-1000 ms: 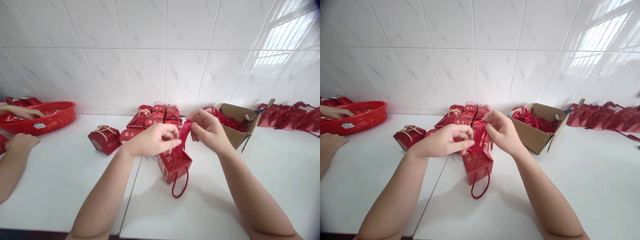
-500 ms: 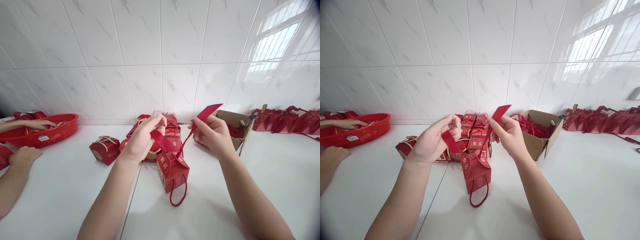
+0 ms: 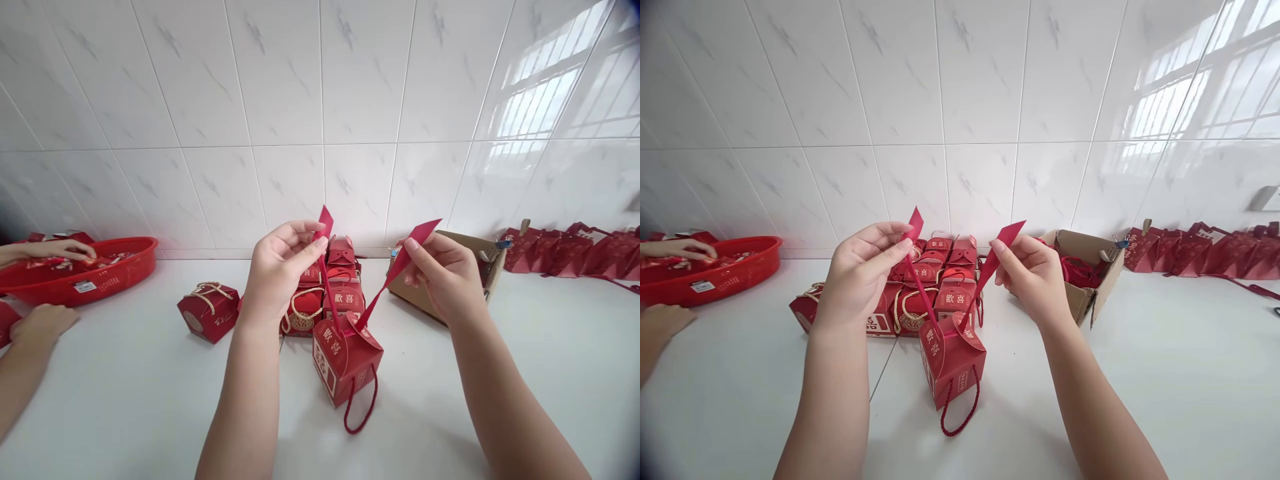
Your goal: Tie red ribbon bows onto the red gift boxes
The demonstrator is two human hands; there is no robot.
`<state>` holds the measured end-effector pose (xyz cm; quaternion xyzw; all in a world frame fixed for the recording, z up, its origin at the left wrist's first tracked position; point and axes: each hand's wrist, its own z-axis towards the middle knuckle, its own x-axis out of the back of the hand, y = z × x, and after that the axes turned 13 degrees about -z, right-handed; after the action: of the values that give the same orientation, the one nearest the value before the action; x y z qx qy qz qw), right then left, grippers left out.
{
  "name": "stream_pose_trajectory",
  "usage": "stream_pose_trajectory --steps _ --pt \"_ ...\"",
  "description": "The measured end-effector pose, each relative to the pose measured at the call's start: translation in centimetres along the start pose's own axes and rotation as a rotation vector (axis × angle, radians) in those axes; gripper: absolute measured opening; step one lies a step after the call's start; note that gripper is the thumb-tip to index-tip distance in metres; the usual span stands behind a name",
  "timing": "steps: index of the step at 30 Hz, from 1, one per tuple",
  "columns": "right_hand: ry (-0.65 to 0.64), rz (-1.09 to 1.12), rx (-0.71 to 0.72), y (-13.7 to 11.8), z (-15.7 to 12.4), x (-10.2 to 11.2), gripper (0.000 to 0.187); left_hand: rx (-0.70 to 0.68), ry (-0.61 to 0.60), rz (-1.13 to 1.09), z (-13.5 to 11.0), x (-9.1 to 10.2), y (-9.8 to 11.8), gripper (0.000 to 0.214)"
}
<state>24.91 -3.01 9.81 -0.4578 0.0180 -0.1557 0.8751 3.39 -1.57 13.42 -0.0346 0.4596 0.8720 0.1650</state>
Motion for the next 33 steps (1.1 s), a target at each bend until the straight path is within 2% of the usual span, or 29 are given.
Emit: stream_pose_trajectory --steps 3,7,10,14,21,24,27,30,33 --pt "-0.003 -0.034 0.018 -0.1 0.1 -0.1 0.024 -0.118 0.108 0.102 0.1 -0.2 -0.5 0.030" --pt "0.052 -0.083 0.065 -0.6 0.5 -0.3 0.022 -0.201 0.115 0.153 0.0 -0.7 -0.7 0.018" --pt "0.030 -0.097 0.073 -1.3 0.8 -0.4 0.019 -0.181 0.072 0.080 -0.2 -1.1 -0.6 0.013" --pt "-0.027 -0.121 0.079 -1.9 0.9 -0.2 0.021 -0.087 0.030 -0.087 -0.2 -1.2 -0.7 0.015" --pt "0.093 -0.057 0.109 -1.8 0.7 -0.4 0.016 0.036 -0.058 -0.180 -0.1 -0.9 -0.7 0.017" --pt "0.090 -0.043 0.108 -2.0 0.5 -0.6 0.015 0.028 -0.082 -0.156 -0.3 -1.1 -0.5 0.021" --pt "0.102 -0.032 0.103 -2.3 0.2 -0.9 0.014 -0.034 -0.043 -0.110 -0.6 -1.5 -0.5 0.023" --pt "0.131 -0.016 0.096 -2.6 -0.1 -1.2 0.013 -0.118 0.025 -0.089 -0.7 -1.6 -0.7 0.016" --pt "0.146 -0.005 0.097 -2.7 -0.3 -1.2 0.013 -0.134 0.000 -0.121 -0.6 -1.4 -0.9 0.008"
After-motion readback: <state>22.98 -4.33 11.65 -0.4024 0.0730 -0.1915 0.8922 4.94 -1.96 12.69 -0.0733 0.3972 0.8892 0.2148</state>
